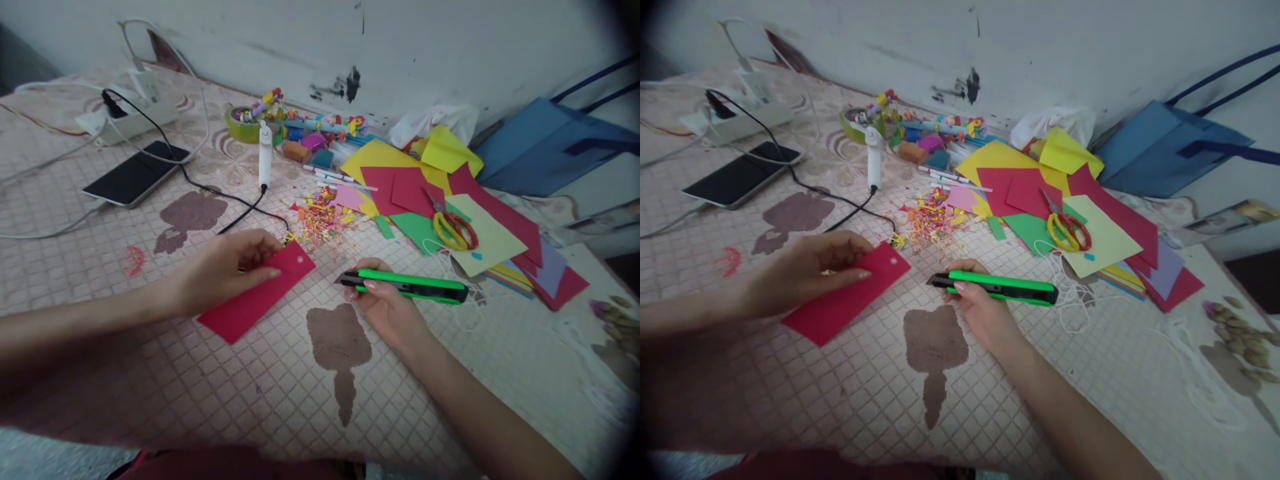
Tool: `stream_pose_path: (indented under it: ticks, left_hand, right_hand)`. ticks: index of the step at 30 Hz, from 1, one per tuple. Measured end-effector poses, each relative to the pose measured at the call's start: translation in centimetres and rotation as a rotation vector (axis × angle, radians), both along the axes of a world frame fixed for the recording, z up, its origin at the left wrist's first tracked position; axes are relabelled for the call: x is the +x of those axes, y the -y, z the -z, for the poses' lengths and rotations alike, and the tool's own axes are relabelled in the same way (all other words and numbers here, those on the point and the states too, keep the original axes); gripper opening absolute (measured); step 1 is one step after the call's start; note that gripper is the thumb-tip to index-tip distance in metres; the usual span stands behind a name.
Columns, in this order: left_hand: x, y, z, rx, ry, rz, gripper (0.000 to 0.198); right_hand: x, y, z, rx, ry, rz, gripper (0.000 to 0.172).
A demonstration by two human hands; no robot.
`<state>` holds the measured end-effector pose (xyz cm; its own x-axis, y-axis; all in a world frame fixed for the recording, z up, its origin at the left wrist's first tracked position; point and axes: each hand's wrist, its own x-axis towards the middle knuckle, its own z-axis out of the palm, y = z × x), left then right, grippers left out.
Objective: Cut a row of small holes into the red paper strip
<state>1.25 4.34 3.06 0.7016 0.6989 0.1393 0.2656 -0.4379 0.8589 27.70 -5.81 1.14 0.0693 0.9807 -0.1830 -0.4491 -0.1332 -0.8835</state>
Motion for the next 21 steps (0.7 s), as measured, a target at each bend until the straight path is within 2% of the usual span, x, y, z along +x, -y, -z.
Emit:
stream_pose_path:
  ticks: [1,3,4,5,6,9,10,13,14,18,21]
  left_hand:
    - [0.0,-1.0,-0.4,-0.010,0.014,0.000,0.015]
    - [-0.1,-2.7,-0.8,-0.031,0.038,-0.006,0.015]
    - [-0.2,-3.3,-0.9,-0.044,0.046,-0.002,0.015]
    - [-0.2,-3.8,-0.9,-0.058,0.048,0.005,0.014]
    - [-0.2,-4.2,-0.9,-0.070,0.050,0.014,0.013]
    - [-0.2,-4.5,-0.7,-0.109,0.050,0.042,0.011]
    - [-0.1,-4.5,-0.7,-0.125,0.050,0.050,0.011]
    - [0.0,-4.3,-1.0,-0.182,0.055,0.059,0.010]
    - [0.1,-4.2,-1.2,-0.203,0.057,0.059,0.011]
    - [0.6,-3.8,-1.8,-0.285,0.044,0.066,0.020]
    - [1.4,-3.1,-1.5,-0.342,0.032,0.104,0.025]
  right_hand:
    - [-0.5,0.3,-0.1,-0.017,-0.057,-0.056,0.022]
    - [-1.6,0.8,0.1,-0.091,-0.181,-0.254,0.022]
    - [-2.0,0.9,0.2,-0.121,-0.194,-0.349,0.022]
    - [-2.2,0.9,0.4,-0.110,-0.163,-0.380,0.022]
    - [-2.3,0.7,0.5,-0.049,-0.102,-0.300,0.020]
    - [-1.7,0.0,0.4,0.169,0.145,0.143,0.018]
    - [-1.4,-0.2,0.2,0.186,0.152,0.191,0.016]
    - [-0.5,-0.5,-0.6,0.123,0.136,0.082,0.015]
    - [-0.2,-0.5,-0.7,0.120,0.142,0.085,0.014]
    - [1.2,-0.9,-0.5,0.193,0.193,0.257,0.015]
    - [2.4,-1.5,0.1,0.194,0.193,0.304,0.016]
